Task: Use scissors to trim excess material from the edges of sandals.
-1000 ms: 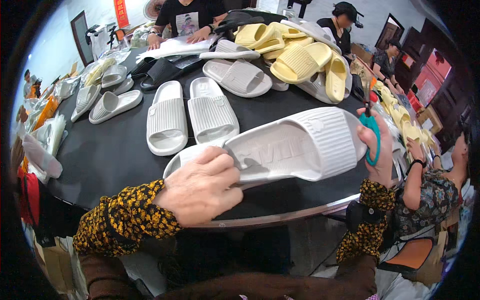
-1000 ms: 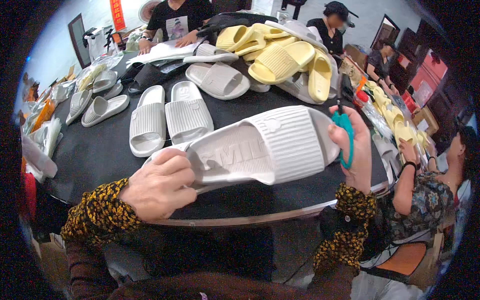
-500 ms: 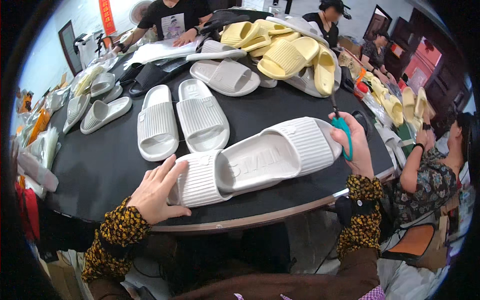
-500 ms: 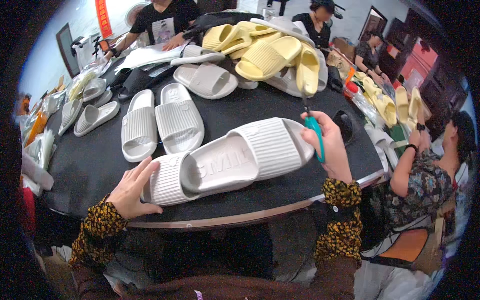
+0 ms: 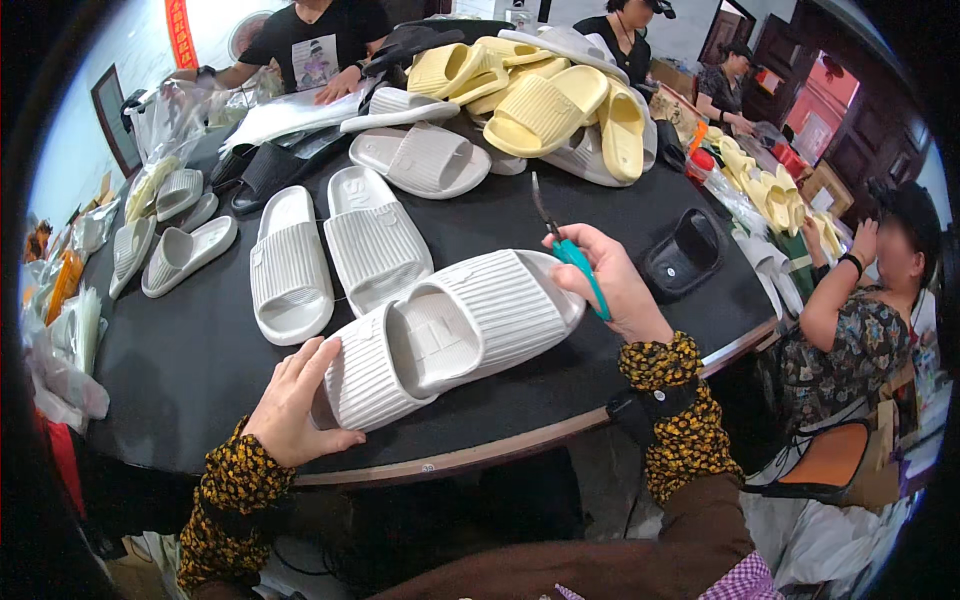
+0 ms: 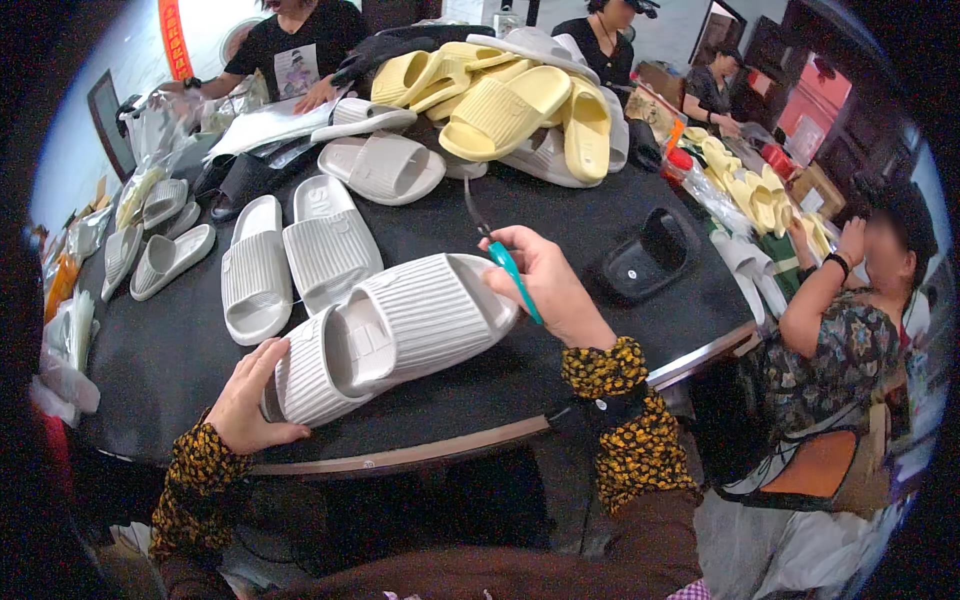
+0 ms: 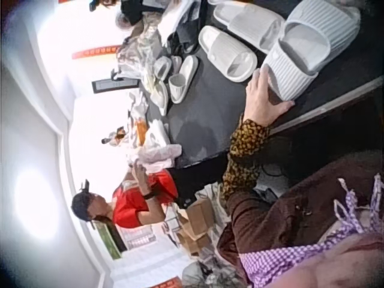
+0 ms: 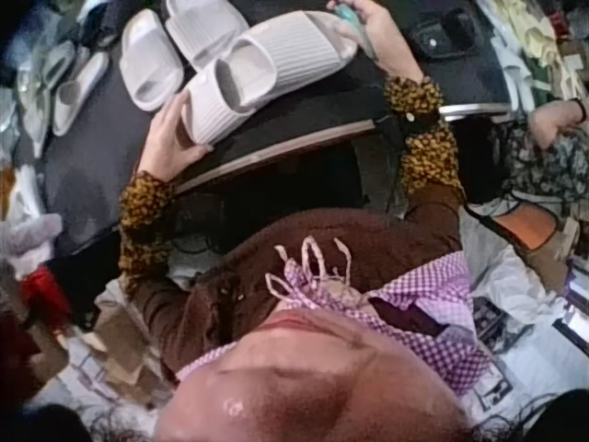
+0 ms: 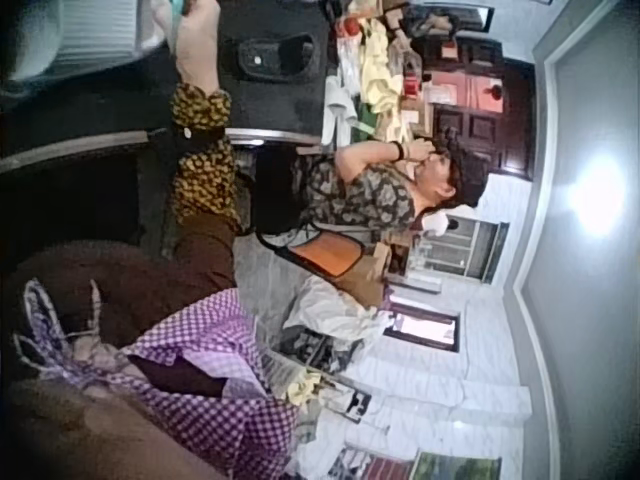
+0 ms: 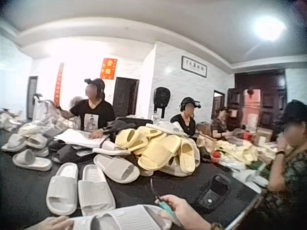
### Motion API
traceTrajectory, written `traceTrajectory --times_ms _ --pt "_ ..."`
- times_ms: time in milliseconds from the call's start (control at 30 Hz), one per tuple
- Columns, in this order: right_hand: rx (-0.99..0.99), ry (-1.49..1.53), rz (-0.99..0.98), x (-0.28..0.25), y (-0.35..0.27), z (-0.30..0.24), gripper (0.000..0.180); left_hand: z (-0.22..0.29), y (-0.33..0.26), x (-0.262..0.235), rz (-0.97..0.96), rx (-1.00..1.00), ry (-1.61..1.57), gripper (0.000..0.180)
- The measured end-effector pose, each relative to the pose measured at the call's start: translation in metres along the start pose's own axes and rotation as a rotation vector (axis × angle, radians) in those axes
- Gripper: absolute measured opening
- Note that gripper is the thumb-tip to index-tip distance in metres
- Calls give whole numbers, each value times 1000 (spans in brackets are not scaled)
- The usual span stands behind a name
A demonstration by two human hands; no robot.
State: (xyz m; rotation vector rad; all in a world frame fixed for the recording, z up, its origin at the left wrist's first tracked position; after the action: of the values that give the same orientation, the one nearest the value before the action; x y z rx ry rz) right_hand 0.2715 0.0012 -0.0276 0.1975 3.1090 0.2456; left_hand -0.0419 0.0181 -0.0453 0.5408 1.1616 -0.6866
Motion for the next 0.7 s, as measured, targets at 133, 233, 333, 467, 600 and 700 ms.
traceTrajectory --times_ms 133,233,333,467,600,700 --pt "-64 -15 -24 -6 -3 -1 39 5 5 0 49 39 1 100" --pt "40 8 -32 1 -2 15 41 -1 -2 -5 110 59 10 102" --pt "78 67 -69 -10 -10 30 39 0 5 -8 157 60 -23 92" --pt "-22 293 45 -43 -16 23 38 -17 11 -18 368 70 -218 74" --pt "-178 335 273 -97 -34 4 42 -26 16 -30 449 -60 -280 55" --pt "-273 405 479 -138 -59 -5 38 -32 28 -30 451 -82 -306 48"
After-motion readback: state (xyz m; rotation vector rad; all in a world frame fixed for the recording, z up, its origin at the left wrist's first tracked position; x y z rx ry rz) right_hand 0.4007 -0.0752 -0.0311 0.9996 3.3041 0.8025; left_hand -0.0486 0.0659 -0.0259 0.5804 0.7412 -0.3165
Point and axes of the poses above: each hand's wrist, its own y-axis towards the middle knuckle, its own x-axis out of the palm, z = x × y, the point moved 10 cm from there along y, towards the middle knuckle, and after that the axes turned 9 degrees about y, right-handed, at the moved point
